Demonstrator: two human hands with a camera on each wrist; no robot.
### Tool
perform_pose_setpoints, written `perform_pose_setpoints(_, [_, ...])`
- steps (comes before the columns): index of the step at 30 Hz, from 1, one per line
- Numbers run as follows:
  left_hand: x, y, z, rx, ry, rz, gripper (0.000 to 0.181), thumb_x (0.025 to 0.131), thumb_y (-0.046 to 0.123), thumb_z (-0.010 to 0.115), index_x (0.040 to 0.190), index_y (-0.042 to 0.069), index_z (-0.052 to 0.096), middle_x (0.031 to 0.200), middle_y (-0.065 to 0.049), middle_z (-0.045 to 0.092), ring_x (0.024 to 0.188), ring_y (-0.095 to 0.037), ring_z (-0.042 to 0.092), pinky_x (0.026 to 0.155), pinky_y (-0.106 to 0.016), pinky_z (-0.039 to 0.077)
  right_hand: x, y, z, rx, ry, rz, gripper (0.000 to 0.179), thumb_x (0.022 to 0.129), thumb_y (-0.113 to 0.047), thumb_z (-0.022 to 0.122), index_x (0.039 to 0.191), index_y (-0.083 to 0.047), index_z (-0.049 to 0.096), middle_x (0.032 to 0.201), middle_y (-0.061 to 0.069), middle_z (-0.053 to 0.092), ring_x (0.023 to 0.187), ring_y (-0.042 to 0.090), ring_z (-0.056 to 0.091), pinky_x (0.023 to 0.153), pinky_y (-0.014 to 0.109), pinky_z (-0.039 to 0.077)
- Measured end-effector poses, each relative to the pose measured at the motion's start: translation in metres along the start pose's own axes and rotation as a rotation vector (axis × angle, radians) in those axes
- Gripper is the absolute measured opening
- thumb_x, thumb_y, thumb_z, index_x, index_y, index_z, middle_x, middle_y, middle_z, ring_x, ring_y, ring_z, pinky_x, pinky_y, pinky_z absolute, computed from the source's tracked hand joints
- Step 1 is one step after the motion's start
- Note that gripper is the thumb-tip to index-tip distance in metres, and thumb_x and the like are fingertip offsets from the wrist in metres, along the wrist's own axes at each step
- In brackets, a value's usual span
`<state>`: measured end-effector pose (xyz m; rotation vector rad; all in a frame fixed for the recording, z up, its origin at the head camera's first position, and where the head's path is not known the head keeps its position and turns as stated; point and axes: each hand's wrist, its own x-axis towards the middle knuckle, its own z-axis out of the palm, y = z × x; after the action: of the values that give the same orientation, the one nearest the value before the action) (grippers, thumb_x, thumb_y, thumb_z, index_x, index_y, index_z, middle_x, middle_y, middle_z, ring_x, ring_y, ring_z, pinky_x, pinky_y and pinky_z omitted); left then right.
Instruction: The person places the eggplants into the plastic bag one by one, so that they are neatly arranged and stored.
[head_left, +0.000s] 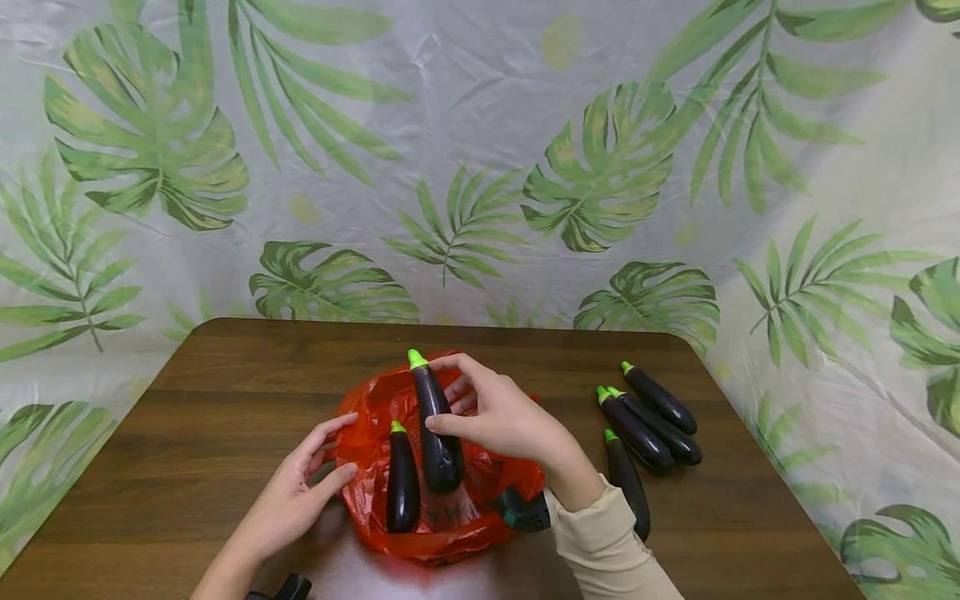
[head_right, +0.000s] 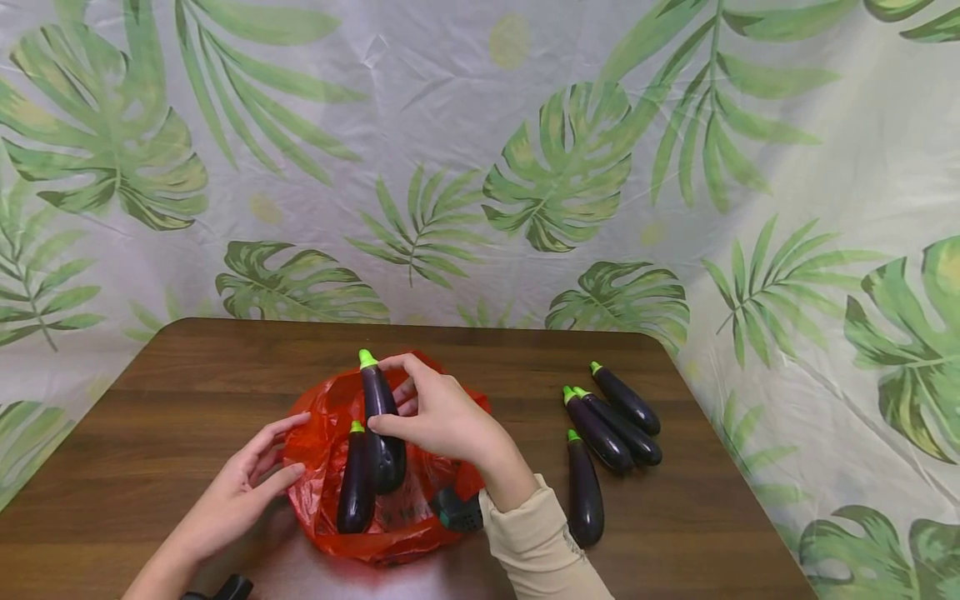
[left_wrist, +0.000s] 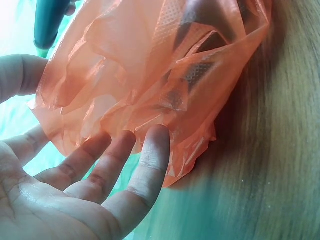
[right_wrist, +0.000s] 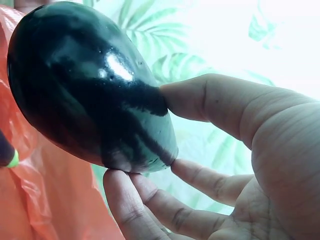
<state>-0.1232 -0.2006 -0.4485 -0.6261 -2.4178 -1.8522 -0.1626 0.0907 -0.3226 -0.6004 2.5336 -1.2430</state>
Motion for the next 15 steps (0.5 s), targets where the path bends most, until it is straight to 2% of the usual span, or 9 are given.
perform_pose_setpoints(7, [0.0,0.0,0.0,0.007,0.003,-0.004,0.055,0.106,0.01,0.068,0.157,0.008,0.048,0.154,-0.023,0.055,0.124,0.009,0.059,0.097,-0.016,0.055,0.006,0.004,0.011,-0.022,-0.017,0.012,0.063,0.098,-0.029,0.08,0.153,-0.024,0.05,0.115,0.005,0.07,0.103,0.019,0.07,0.087,0.036,0.06])
perform_pose_setpoints(15, [0.0,0.001,0.0,0.009,0.003,0.0,0.055,0.106,0.01,0.067,0.157,0.008,0.048,0.154,-0.023,0.055,0.125,0.009,0.059,0.097,-0.017,0.055,0.015,0.016,0.019,-0.071,-0.018,0.03,0.063,0.097,-0.028,0.081,0.151,-0.018,0.052,0.11,0.006,0.07,0.095,0.016,0.068,0.08,0.032,0.058])
